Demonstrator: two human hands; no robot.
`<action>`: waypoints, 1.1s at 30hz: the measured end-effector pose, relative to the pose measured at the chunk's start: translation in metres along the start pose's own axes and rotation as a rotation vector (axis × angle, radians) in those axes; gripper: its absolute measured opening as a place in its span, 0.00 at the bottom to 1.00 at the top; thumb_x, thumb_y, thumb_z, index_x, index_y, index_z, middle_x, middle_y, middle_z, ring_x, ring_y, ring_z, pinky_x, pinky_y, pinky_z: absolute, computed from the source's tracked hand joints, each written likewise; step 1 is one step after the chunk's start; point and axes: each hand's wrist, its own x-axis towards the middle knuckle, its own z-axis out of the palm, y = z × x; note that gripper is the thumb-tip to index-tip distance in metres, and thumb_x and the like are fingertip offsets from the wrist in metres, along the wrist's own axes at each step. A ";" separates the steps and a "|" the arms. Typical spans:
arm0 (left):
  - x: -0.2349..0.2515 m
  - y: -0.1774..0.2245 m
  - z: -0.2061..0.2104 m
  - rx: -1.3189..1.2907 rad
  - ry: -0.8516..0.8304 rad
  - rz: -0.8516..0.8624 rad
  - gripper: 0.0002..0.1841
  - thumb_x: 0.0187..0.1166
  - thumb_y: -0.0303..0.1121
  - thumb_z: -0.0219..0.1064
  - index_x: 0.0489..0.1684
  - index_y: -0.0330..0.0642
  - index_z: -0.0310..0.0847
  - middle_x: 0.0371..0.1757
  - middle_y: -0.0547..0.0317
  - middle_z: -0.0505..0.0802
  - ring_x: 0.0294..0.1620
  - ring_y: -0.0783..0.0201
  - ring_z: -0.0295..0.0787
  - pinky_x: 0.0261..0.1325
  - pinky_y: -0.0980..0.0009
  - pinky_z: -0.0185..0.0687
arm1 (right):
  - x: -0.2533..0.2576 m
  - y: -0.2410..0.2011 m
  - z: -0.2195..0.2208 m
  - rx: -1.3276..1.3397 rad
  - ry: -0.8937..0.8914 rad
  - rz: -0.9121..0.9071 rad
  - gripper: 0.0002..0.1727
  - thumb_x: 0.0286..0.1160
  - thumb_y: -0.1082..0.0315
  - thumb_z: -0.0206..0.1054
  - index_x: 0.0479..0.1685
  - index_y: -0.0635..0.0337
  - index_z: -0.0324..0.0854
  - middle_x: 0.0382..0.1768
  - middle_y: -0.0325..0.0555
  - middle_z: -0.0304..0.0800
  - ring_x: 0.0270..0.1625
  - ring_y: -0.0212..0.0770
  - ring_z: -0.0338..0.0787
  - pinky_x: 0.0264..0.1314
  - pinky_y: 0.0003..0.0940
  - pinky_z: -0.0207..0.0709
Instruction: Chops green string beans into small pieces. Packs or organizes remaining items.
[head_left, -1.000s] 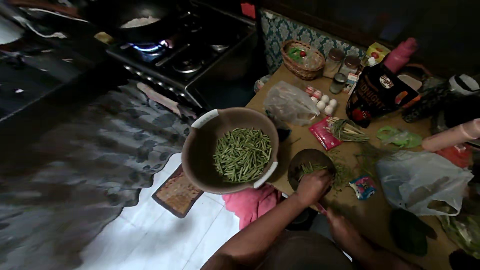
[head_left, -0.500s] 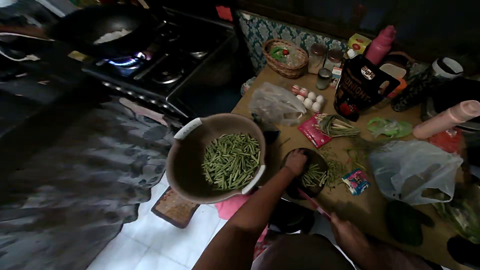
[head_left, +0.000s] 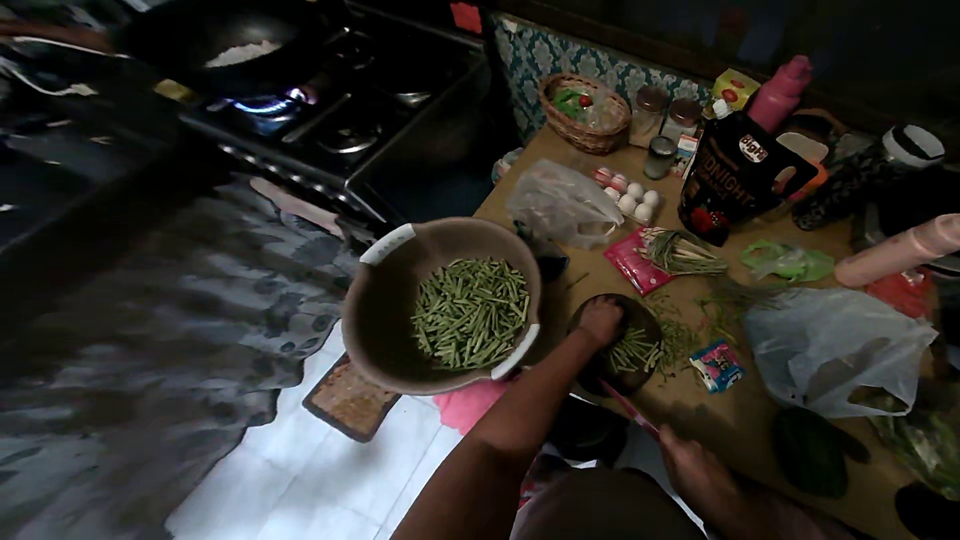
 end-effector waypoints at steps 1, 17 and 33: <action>0.001 0.000 0.001 0.008 0.008 0.005 0.20 0.84 0.37 0.66 0.69 0.33 0.81 0.78 0.37 0.80 0.85 0.38 0.67 0.86 0.40 0.59 | 0.001 0.001 0.001 0.003 0.003 -0.004 0.22 0.96 0.59 0.45 0.80 0.56 0.68 0.53 0.66 0.91 0.59 0.66 0.92 0.61 0.62 0.83; 0.009 0.016 -0.013 0.009 0.056 0.085 0.21 0.83 0.33 0.66 0.72 0.35 0.80 0.72 0.38 0.86 0.80 0.38 0.74 0.84 0.42 0.62 | 0.001 0.004 0.009 0.031 0.046 -0.012 0.22 0.96 0.58 0.44 0.79 0.55 0.70 0.49 0.65 0.92 0.56 0.65 0.93 0.58 0.61 0.84; 0.015 0.069 -0.013 -0.020 0.070 0.384 0.15 0.90 0.30 0.57 0.65 0.32 0.83 0.63 0.36 0.90 0.72 0.39 0.83 0.78 0.45 0.73 | 0.017 0.001 0.004 0.007 0.054 -0.087 0.21 0.97 0.57 0.44 0.74 0.57 0.71 0.46 0.63 0.92 0.54 0.63 0.94 0.57 0.59 0.84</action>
